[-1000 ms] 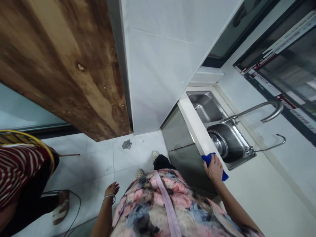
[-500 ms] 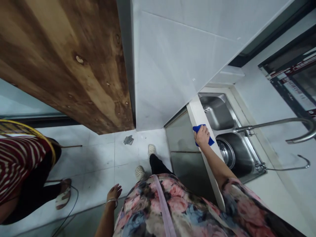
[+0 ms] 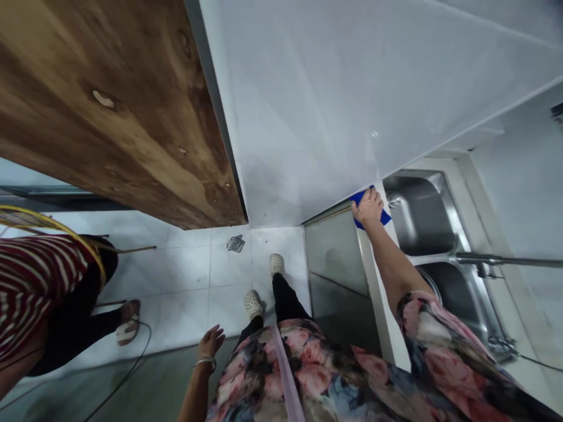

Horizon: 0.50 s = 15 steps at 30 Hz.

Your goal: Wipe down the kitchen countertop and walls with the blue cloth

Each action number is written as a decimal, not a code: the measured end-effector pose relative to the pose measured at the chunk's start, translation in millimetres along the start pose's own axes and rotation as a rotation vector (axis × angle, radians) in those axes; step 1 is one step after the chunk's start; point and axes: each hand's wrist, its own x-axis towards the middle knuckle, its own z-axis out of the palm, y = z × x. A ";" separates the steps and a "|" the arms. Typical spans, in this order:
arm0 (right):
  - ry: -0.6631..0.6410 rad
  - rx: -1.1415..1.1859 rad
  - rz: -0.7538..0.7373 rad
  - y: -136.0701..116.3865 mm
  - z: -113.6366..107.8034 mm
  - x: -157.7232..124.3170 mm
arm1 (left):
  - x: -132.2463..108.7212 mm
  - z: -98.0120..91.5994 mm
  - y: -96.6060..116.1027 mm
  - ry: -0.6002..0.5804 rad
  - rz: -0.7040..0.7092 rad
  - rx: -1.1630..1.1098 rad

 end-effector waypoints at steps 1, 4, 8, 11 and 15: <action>-0.002 -0.014 0.004 -0.7 1.6 5.2 | -2.2 1.0 1.8 0.009 -0.015 -0.013; -0.003 -0.039 0.005 0.4 5.7 10.3 | -5.5 4.2 3.4 0.029 -0.035 -0.025; -0.024 -0.017 0.004 1.0 2.1 5.1 | -3.7 8.7 0.6 0.030 -0.036 -0.051; -0.058 -0.016 0.020 -2.1 -8.3 2.6 | -0.8 9.6 -4.1 0.021 -0.017 -0.064; -0.118 -0.006 0.025 -3.0 -18.1 -0.4 | 6.1 -0.5 -13.4 0.022 0.015 -0.054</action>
